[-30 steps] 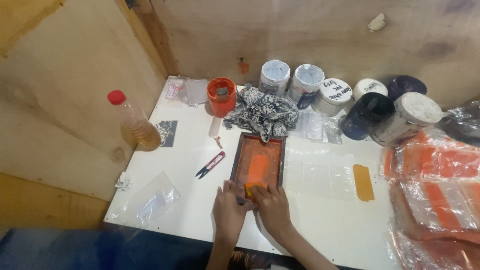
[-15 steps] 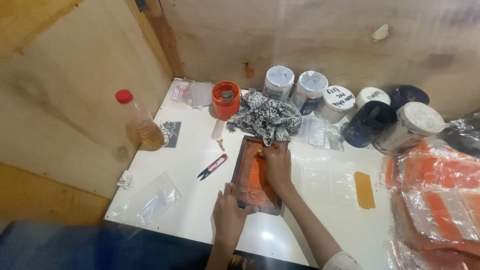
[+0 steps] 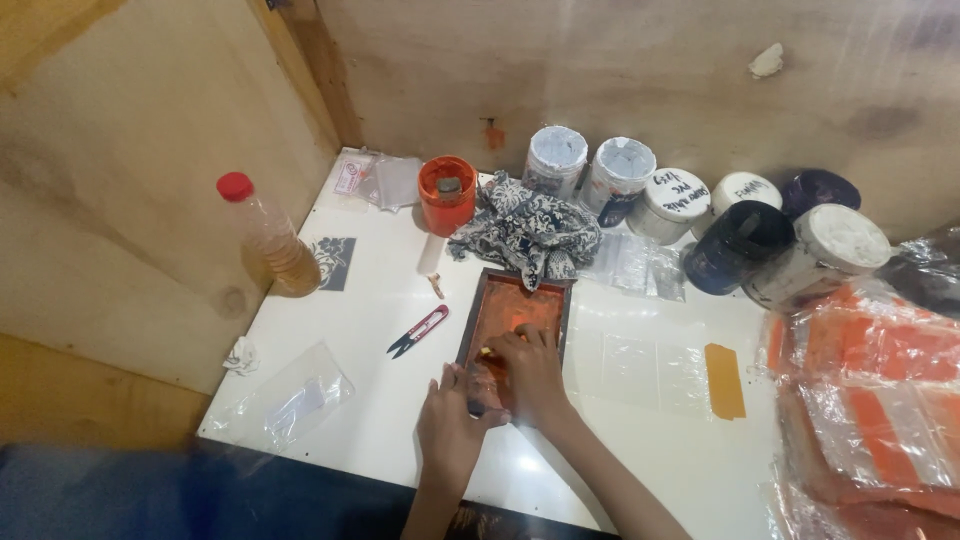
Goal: Applying ink to a screen printing frame and preparing small plastic bags on a workbench.
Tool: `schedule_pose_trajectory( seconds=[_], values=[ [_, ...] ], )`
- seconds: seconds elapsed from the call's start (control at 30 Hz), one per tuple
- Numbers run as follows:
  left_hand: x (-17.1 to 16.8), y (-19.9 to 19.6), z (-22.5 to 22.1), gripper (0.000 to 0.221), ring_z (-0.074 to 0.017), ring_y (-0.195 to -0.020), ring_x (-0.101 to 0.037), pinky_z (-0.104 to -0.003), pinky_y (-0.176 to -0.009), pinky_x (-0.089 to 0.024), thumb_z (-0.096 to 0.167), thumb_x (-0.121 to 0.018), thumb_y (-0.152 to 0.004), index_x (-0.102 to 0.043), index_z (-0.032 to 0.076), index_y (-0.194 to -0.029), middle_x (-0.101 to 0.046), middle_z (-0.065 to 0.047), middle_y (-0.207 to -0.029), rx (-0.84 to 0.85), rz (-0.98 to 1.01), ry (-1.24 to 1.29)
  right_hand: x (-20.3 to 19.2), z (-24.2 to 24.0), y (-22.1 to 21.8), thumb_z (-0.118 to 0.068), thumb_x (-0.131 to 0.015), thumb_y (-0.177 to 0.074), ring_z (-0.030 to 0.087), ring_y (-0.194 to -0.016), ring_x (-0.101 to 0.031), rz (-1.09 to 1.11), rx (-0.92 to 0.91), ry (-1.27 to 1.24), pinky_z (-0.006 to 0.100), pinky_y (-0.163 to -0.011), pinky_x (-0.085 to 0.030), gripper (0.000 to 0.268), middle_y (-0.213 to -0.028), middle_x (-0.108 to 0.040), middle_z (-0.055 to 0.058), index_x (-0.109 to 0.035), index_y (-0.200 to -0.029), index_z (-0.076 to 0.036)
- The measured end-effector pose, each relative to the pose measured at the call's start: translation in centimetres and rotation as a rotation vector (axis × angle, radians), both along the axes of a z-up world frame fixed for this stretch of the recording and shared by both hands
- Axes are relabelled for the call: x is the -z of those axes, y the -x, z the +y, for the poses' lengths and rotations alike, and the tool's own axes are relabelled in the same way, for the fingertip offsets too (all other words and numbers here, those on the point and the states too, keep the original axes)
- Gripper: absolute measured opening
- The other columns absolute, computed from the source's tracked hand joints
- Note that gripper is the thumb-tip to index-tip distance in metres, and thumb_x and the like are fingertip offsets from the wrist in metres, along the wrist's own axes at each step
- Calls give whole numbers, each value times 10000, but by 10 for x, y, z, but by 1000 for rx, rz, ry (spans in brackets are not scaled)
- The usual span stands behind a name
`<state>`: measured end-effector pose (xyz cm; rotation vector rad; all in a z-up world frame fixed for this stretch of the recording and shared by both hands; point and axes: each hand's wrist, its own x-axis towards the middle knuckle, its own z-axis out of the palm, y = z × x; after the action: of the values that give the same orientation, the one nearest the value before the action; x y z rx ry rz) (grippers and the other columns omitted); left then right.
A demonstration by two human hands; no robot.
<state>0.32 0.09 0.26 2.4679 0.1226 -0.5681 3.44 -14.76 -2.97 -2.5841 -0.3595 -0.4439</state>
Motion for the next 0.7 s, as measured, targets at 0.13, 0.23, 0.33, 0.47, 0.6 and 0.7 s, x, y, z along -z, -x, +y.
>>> schedule_pose_trajectory(
  seconds=[0.13,0.23,0.33,0.47,0.6,0.7],
  values=[
    [3,0,0,821,-392,-1421,-455,-500,-991,-553,420,-949,-748,-536,111,-1386,-519,-49,-1505,10,-79,13,0,-3,18,-114,-760,-764,253,-884,-537,-18,-45,7,393,-789,-368,203,-930,-791,-31,-754,-942,-210],
    [-3,1,0,746,-373,-1424,-462,-491,-977,-562,405,-947,-754,-570,112,-1327,-552,-37,-1460,2,-72,17,4,-8,31,-155,-764,-808,246,-887,-561,-58,-62,31,384,-779,-377,122,-900,-778,-37,-750,-925,-187],
    [0,3,2,803,-405,-1440,-435,-504,-970,-565,395,-947,-755,-535,80,-1368,-549,-63,-1460,12,-90,19,20,-19,41,-183,-804,-788,247,-902,-575,-96,-78,93,378,-767,-399,139,-832,-760,-38,-724,-902,-186],
    [3,2,3,1048,-440,-1480,-352,-513,-979,-562,475,-933,-751,-383,14,-1515,-416,-117,-1595,32,-107,15,11,-34,37,-377,-879,-722,226,-927,-573,119,-103,114,394,-771,-370,242,-864,-791,-60,-790,-900,-240],
    [-1,3,4,987,-443,-1472,-372,-500,-1048,-515,435,-941,-775,-411,29,-1502,-416,-118,-1600,13,-101,47,-14,-45,-6,-203,-710,-894,239,-1085,-571,299,23,44,434,-944,-389,198,-928,-800,-10,-823,-1056,-203],
    [-8,6,3,752,-419,-1384,-490,-492,-973,-566,410,-940,-762,-587,85,-1342,-530,-90,-1492,7,-140,72,-4,-47,-32,-298,-720,-898,271,-1260,-548,135,93,37,458,-914,-340,198,-1083,-795,-7,-839,-1049,-250]
  ],
)
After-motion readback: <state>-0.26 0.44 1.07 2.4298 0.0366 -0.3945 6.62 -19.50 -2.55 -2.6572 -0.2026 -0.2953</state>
